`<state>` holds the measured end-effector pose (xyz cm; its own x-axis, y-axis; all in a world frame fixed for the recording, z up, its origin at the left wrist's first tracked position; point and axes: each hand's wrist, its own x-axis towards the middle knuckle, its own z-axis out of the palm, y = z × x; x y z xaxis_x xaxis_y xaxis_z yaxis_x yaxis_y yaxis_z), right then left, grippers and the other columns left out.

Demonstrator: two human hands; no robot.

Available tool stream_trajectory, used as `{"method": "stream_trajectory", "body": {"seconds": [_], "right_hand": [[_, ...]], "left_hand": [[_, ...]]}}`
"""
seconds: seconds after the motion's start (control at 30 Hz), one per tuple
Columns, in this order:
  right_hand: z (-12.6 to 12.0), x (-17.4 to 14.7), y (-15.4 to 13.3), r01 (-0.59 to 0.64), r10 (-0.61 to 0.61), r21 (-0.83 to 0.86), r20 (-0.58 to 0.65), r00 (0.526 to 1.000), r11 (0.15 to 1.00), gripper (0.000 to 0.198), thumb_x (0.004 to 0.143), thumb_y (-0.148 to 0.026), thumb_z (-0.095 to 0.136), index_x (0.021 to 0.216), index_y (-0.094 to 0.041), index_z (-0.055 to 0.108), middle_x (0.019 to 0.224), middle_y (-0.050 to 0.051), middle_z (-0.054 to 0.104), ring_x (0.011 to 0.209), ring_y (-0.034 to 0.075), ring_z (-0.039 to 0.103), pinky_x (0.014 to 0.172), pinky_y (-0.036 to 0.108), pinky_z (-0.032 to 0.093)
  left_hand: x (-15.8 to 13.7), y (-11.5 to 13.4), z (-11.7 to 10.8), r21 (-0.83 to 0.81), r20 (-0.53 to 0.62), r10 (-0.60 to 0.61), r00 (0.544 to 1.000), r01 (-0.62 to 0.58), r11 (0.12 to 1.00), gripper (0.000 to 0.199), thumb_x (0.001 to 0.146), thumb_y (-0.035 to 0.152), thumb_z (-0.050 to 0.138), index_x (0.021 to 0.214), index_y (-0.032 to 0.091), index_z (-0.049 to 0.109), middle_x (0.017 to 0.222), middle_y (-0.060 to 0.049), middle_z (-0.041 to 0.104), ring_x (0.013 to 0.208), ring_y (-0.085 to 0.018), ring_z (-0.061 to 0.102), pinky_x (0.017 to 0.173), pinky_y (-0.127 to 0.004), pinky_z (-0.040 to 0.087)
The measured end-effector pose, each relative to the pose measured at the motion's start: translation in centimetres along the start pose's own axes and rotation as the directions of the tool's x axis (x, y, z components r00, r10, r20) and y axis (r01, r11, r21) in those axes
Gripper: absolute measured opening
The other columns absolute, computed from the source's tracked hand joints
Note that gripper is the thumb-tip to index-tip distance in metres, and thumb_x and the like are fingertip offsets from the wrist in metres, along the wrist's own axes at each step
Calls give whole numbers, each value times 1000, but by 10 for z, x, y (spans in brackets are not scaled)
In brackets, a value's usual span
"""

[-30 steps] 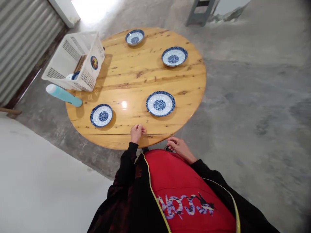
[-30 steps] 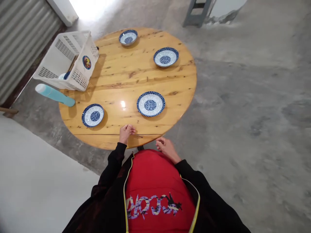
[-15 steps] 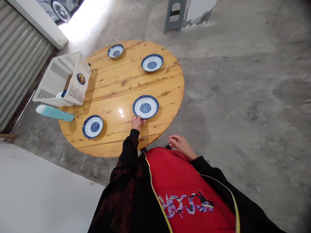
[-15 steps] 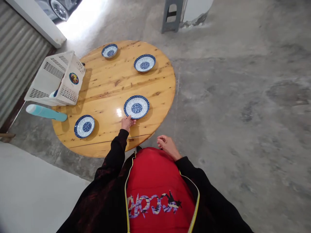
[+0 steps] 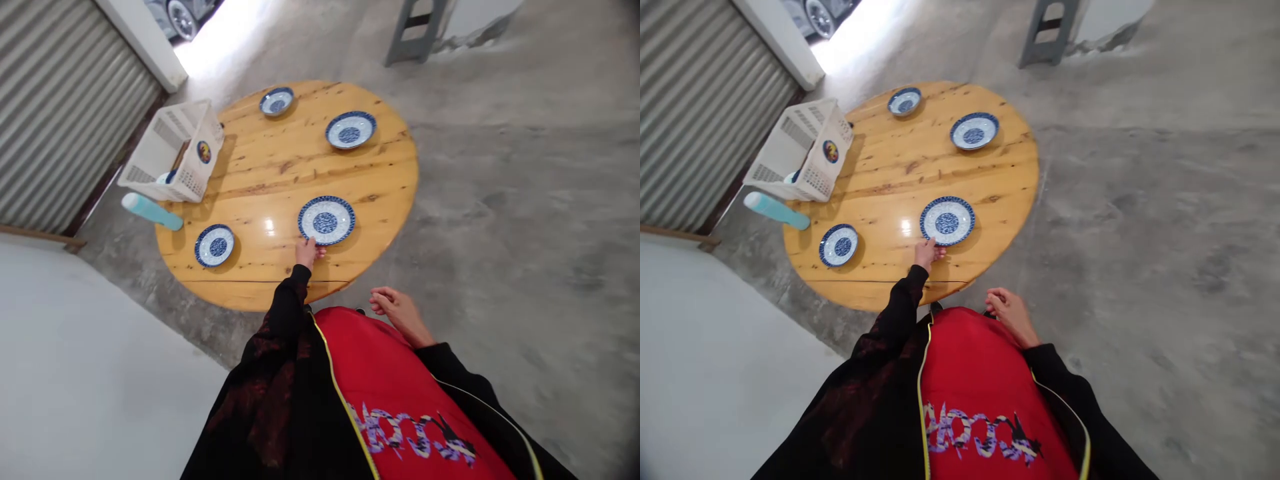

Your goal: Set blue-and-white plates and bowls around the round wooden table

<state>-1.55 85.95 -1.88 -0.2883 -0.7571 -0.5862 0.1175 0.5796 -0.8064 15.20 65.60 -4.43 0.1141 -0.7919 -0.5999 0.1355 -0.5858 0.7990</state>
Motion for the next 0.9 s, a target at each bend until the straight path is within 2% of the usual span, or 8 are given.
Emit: {"method": "stream_trajectory", "body": {"seconds": [0.13,0.27,0.43,0.6,0.77,0.9], "right_hand": [[3,5,3,-27,27,-18,21,999,999,22,73,-33,61,87,-16,66,73,6,71,60,16,65,56,25,52],[18,2,-7,-54,56,-48,41,998,997,20,73,-28,57,86,-16,66,70,4,69,57,14,63,55,24,50],[37,4,-14,-45,51,-75,82,995,996,18,73,-28,55,82,-17,65,67,2,67,55,14,61,52,23,47],[42,5,-11,-39,44,-61,79,996,997,24,70,-35,57,84,-17,65,69,3,68,57,15,62,54,25,48],[42,5,-8,-13,14,-22,41,999,1000,35,64,-46,59,84,-17,65,70,4,68,58,16,62,55,27,49],[45,5,-7,-14,14,2,24,1000,1000,42,58,-51,61,83,-17,66,68,3,67,57,16,61,54,28,49]], "left_hand": [[-6,-6,-26,87,36,-12,999,9,996,29,102,28,56,76,14,60,62,-8,69,57,-16,68,54,-22,53],[-11,-5,-44,82,19,9,1000,-11,997,30,102,29,55,77,14,59,64,-6,68,54,-13,66,54,-20,51],[2,1,-34,91,62,34,998,-39,995,29,101,30,55,78,13,59,65,-7,68,51,-12,64,53,-20,51],[13,8,-19,140,80,36,996,-47,989,29,98,23,57,70,14,59,59,-6,68,51,-14,65,51,-21,50],[16,14,-18,174,82,57,995,-70,982,30,94,15,56,64,15,56,54,-4,65,46,-12,63,45,-18,45],[17,16,-21,193,74,76,994,-89,977,27,90,15,56,63,15,57,52,-4,64,46,-13,63,45,-18,46]]}}
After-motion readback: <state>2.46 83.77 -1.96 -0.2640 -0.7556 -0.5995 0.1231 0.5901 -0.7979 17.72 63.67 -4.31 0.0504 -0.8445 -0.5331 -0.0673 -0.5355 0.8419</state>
